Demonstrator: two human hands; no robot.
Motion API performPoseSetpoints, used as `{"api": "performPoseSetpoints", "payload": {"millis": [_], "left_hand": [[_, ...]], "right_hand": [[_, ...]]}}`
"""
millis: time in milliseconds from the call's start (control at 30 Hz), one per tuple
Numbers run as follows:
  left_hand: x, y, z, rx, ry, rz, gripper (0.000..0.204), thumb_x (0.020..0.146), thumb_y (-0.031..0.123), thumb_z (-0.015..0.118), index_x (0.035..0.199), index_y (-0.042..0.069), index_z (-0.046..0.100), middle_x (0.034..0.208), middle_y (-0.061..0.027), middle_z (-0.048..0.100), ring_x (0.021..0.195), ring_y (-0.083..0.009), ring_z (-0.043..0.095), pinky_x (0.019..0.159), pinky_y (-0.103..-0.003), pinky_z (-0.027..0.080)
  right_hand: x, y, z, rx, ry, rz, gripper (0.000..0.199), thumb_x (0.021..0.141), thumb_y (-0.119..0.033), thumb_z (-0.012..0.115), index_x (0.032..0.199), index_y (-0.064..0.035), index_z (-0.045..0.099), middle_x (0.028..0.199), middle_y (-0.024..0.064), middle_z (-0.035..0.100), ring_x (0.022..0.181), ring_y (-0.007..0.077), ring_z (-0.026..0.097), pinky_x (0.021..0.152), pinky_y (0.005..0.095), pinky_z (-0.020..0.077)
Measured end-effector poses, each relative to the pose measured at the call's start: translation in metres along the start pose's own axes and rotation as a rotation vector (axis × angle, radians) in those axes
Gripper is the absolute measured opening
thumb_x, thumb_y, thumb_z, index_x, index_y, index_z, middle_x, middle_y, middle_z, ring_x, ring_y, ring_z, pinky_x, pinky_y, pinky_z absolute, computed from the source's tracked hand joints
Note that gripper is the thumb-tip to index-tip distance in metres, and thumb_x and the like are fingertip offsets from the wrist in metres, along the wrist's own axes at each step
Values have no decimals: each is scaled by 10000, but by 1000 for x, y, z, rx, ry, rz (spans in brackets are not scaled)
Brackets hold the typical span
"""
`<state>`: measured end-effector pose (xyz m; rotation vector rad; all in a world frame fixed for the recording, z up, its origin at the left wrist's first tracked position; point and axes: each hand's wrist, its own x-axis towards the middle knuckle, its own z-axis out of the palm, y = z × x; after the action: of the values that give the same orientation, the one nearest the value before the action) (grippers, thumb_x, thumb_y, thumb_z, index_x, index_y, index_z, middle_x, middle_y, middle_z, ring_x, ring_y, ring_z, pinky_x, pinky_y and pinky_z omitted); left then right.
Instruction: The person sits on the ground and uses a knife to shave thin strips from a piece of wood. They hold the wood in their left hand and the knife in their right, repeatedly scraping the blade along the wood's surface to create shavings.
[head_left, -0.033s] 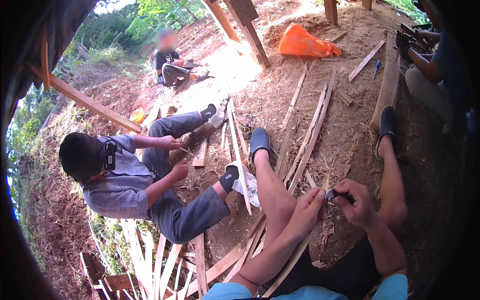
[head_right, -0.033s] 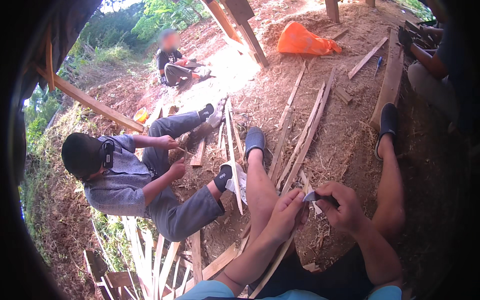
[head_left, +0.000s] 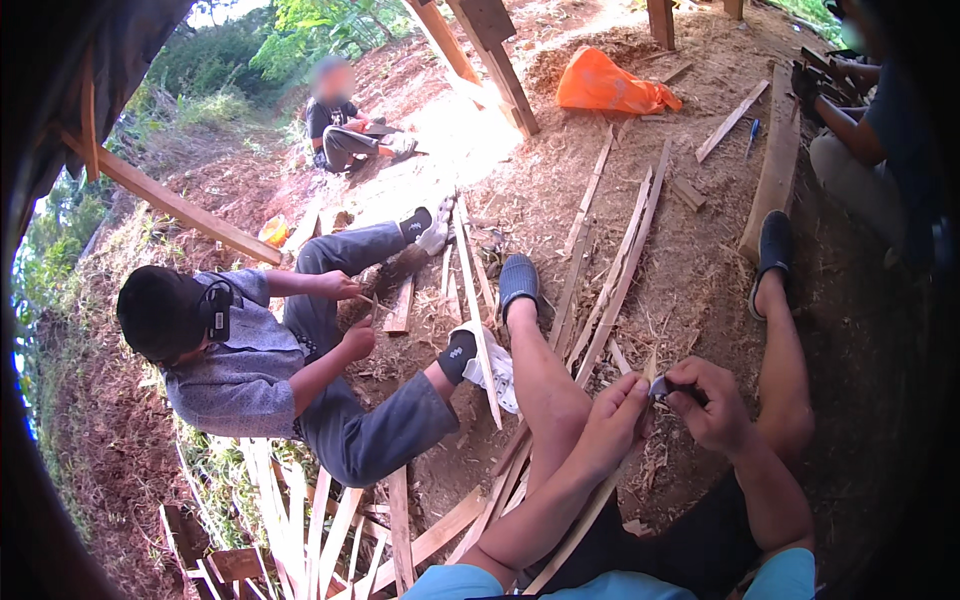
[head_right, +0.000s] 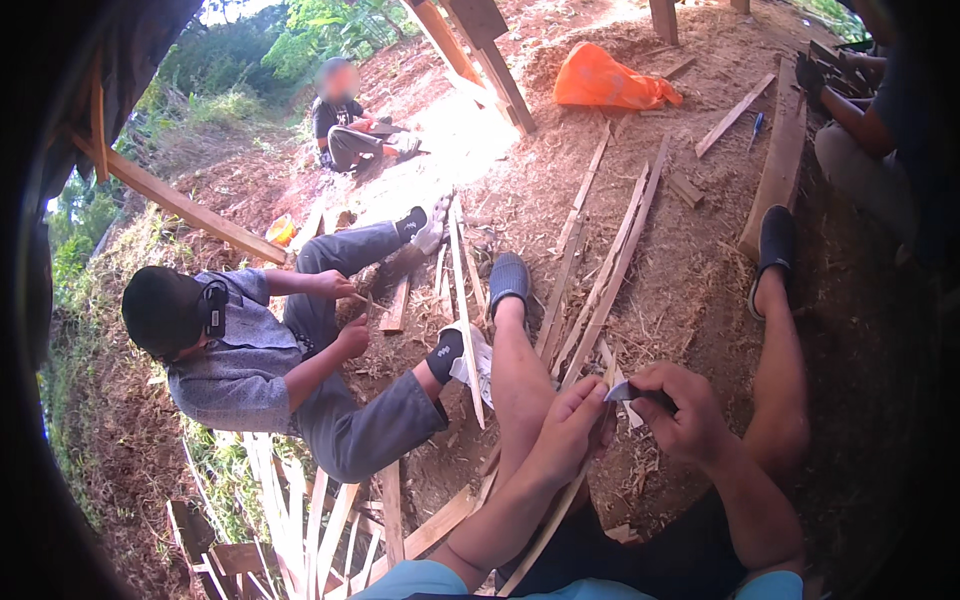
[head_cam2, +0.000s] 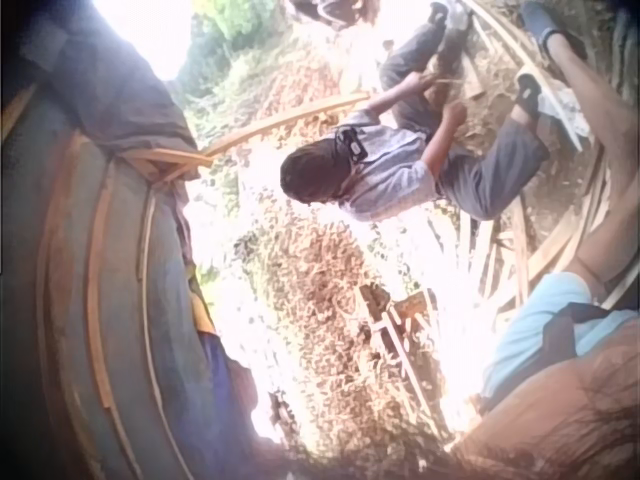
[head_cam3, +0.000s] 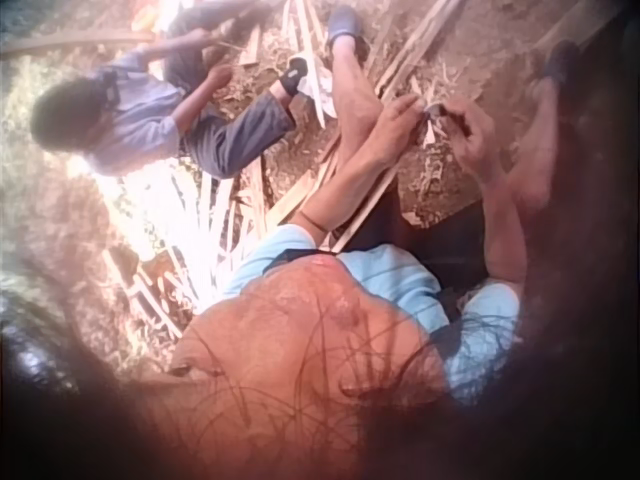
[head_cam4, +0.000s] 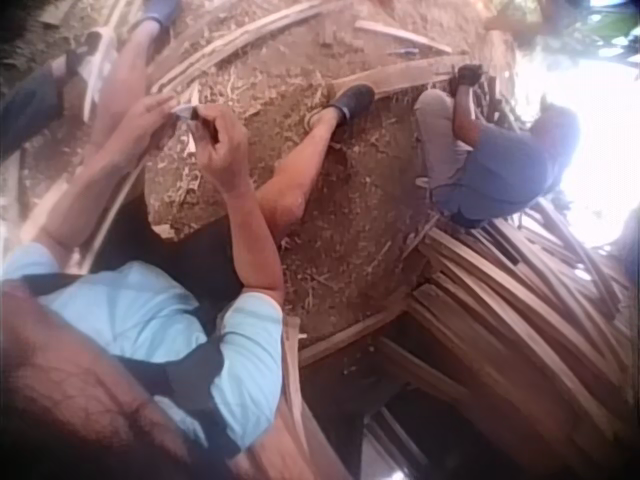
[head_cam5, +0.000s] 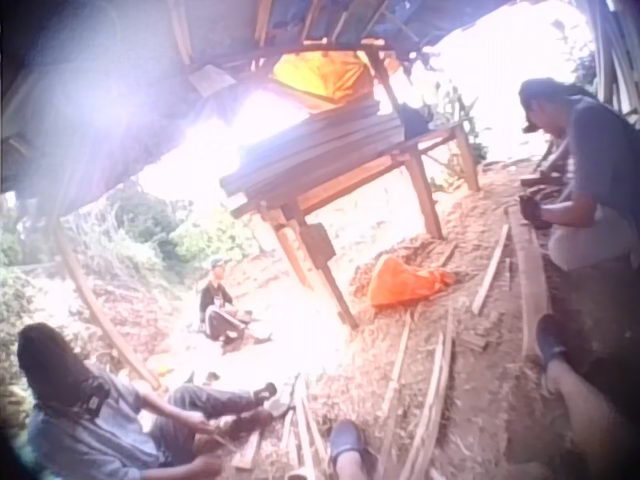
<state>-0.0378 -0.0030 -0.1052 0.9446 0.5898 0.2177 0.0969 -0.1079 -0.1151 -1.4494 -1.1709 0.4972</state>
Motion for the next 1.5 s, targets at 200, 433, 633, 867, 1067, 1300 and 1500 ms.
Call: {"api": "performPoseSetpoints", "payload": {"millis": [200,433,633,867,1067,1300,1500], "left_hand": [[-1,-5,0,59,39,58,236,994,251,387,867,71,470,571,9,445,452,-61,404,413,-195,338],[1,-5,-1,47,6,26,232,993,247,385,871,68,467,583,8,446,456,-62,407,417,-197,340],[2,-5,-4,86,11,0,230,992,245,388,877,63,470,590,10,455,461,-60,417,418,-198,342],[2,-3,-3,89,8,0,220,992,235,383,892,66,480,603,6,476,460,-57,420,416,-192,339],[2,-2,-2,128,19,9,221,991,233,377,882,70,478,601,-1,487,448,-61,413,408,-188,326],[3,-3,-3,119,1,5,228,993,241,384,882,65,477,599,9,469,466,-56,423,428,-193,345],[2,-2,-4,111,-12,11,230,996,242,378,893,63,479,606,11,469,480,-54,427,436,-189,351]], "right_hand": [[2,3,2,-24,-7,-5,143,801,-22,635,920,-4,559,850,122,605,718,223,607,627,297,479],[-1,6,1,-4,7,14,153,795,-24,643,920,0,558,852,127,605,732,231,608,649,309,482],[-1,6,0,-28,6,14,154,802,-45,645,923,-2,559,858,127,608,744,233,611,657,309,482],[0,5,-2,-25,-10,30,153,810,-63,644,927,-6,564,860,127,609,746,237,613,650,309,479],[1,3,-2,-50,-7,25,157,821,-90,646,930,-9,566,862,125,609,746,244,614,652,317,480],[0,3,-2,-76,-5,17,162,827,-96,637,942,-11,561,859,126,607,751,254,616,660,323,483],[0,4,-1,-73,-13,44,166,824,-101,637,937,-10,557,855,130,607,755,266,618,666,328,486]]}}
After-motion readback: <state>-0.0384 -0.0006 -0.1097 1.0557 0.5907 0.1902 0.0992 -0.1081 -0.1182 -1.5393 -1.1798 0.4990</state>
